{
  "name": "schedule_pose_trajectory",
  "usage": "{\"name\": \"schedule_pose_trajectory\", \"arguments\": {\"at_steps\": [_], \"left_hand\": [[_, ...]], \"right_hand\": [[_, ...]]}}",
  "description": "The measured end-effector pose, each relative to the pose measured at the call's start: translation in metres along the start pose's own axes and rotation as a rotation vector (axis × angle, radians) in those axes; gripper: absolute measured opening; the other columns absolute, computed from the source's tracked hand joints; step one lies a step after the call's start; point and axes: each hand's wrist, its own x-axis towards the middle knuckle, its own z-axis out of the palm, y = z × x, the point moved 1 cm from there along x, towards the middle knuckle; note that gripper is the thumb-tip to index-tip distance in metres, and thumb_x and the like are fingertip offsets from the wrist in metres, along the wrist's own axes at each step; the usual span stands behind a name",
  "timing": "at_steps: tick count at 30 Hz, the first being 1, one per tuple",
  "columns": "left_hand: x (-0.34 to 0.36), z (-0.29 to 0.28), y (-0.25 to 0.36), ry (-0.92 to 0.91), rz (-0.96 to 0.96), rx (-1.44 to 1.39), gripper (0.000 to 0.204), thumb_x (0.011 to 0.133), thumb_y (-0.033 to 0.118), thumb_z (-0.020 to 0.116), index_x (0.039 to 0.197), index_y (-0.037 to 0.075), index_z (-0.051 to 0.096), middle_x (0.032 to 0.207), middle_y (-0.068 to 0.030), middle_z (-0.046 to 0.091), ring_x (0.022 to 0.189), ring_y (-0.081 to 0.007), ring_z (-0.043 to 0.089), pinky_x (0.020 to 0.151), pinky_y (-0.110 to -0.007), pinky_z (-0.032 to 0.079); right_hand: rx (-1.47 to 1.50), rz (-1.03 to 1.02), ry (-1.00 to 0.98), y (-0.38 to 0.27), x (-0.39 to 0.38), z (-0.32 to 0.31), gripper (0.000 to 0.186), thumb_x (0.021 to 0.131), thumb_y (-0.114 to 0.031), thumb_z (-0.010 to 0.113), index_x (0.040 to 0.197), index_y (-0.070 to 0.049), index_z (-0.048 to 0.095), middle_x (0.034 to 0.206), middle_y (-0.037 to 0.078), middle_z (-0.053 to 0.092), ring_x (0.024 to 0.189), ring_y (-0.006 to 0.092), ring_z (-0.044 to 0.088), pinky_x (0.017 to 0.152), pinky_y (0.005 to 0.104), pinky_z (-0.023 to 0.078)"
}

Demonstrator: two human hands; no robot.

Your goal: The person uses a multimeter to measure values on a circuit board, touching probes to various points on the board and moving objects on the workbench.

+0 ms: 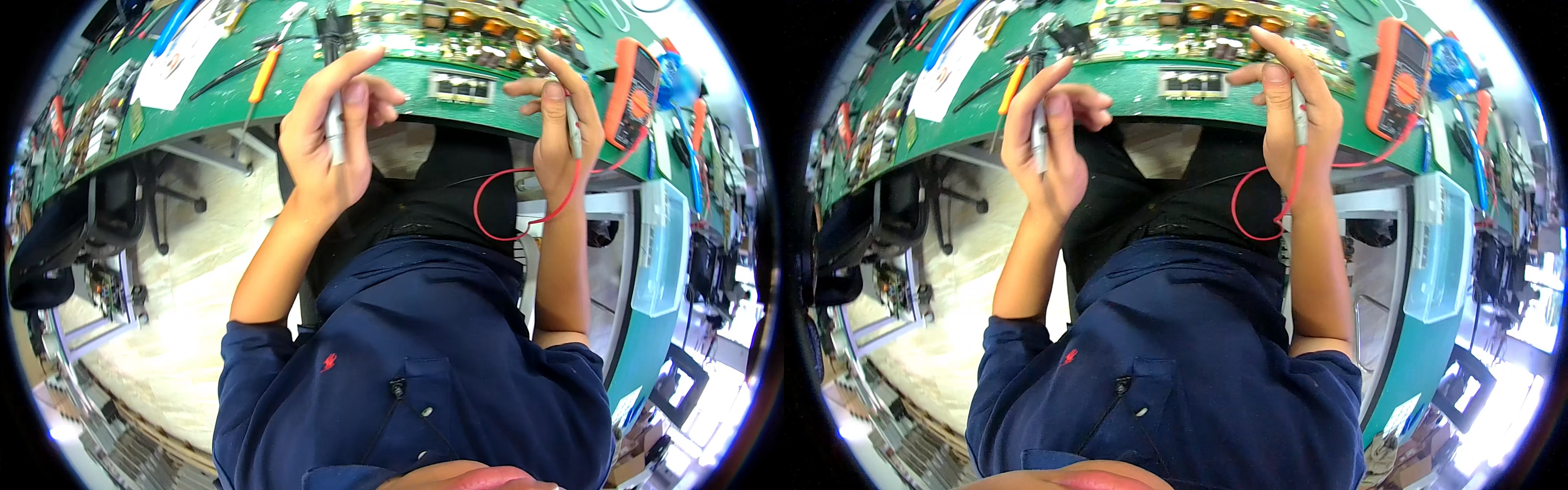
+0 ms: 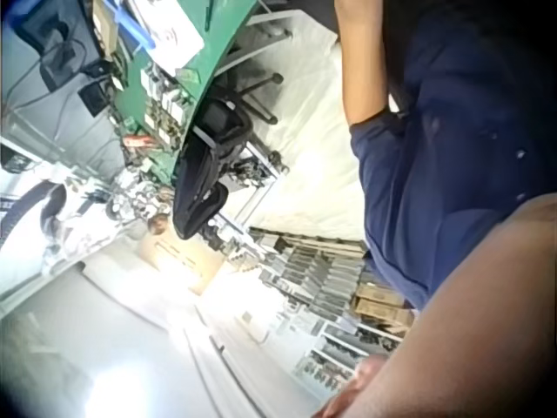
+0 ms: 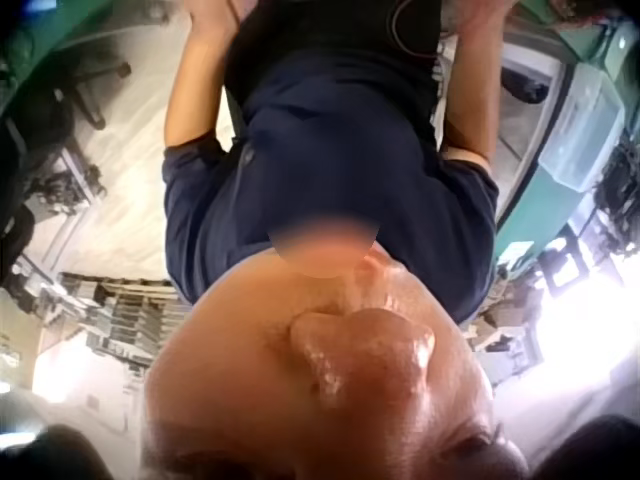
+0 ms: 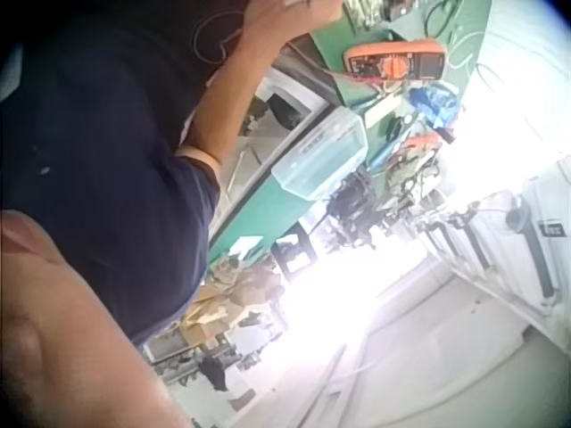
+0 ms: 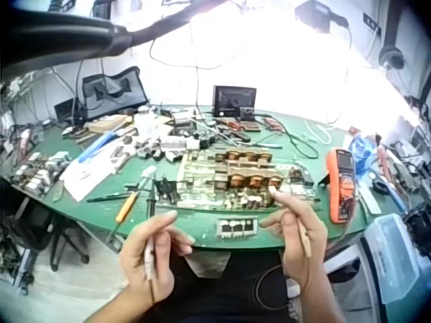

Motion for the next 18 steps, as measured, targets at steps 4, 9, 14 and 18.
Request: {"name": "schedule_pose_trajectory", "arguments": {"at_steps": [4,9,14,18], "left_hand": [[-0.002,0.005,-0.004,-0.013,-0.157,-0.105,0.025,0.099,0.013,0.046,0.119,-0.002,0.050,0.090,-0.0136,0.065,0.076,-0.0136,0.062,0.069,-0.026,0.050],[-0.003,-0.001,0.011,-0.092,-0.187,-0.170,0.030,0.092,0.007,0.058,0.118,-0.003,0.047,0.101,-0.0095,0.060,0.089,-0.0133,0.060,0.076,-0.026,0.052],[0.005,-0.010,0.006,0.042,-0.220,-0.094,0.014,0.088,0.004,0.063,0.100,0.000,0.057,0.075,-0.0036,0.061,0.061,-0.0057,0.057,0.052,-0.019,0.046],[0.018,-0.023,0.012,0.208,-0.123,-0.022,0.014,0.089,0.006,0.062,0.102,0.001,0.059,0.074,-0.0027,0.061,0.060,-0.0065,0.057,0.053,-0.020,0.046]], "right_hand": [[-0.218,-0.250,-0.133,-0.042,0.018,0.038,0.046,0.088,0.001,0.055,0.133,-0.005,0.047,0.115,0.013,0.064,0.101,0.0208,0.062,0.086,0.0316,0.047],[-0.224,-0.305,-0.330,-0.053,0.026,0.081,0.067,0.080,-0.014,0.060,0.142,-0.006,0.034,0.123,0.018,0.057,0.113,0.0299,0.055,0.099,0.0338,0.039],[-0.156,-0.257,-0.368,-0.062,0.028,0.076,0.070,0.080,0.005,0.058,0.144,-0.007,0.031,0.125,0.016,0.058,0.115,0.0258,0.056,0.099,0.0358,0.040],[-0.465,-0.300,-0.396,-0.032,0.022,0.053,0.057,0.077,-0.004,0.067,0.130,-0.007,0.050,0.120,0.014,0.060,0.108,0.0304,0.058,0.093,0.0383,0.045]]}}
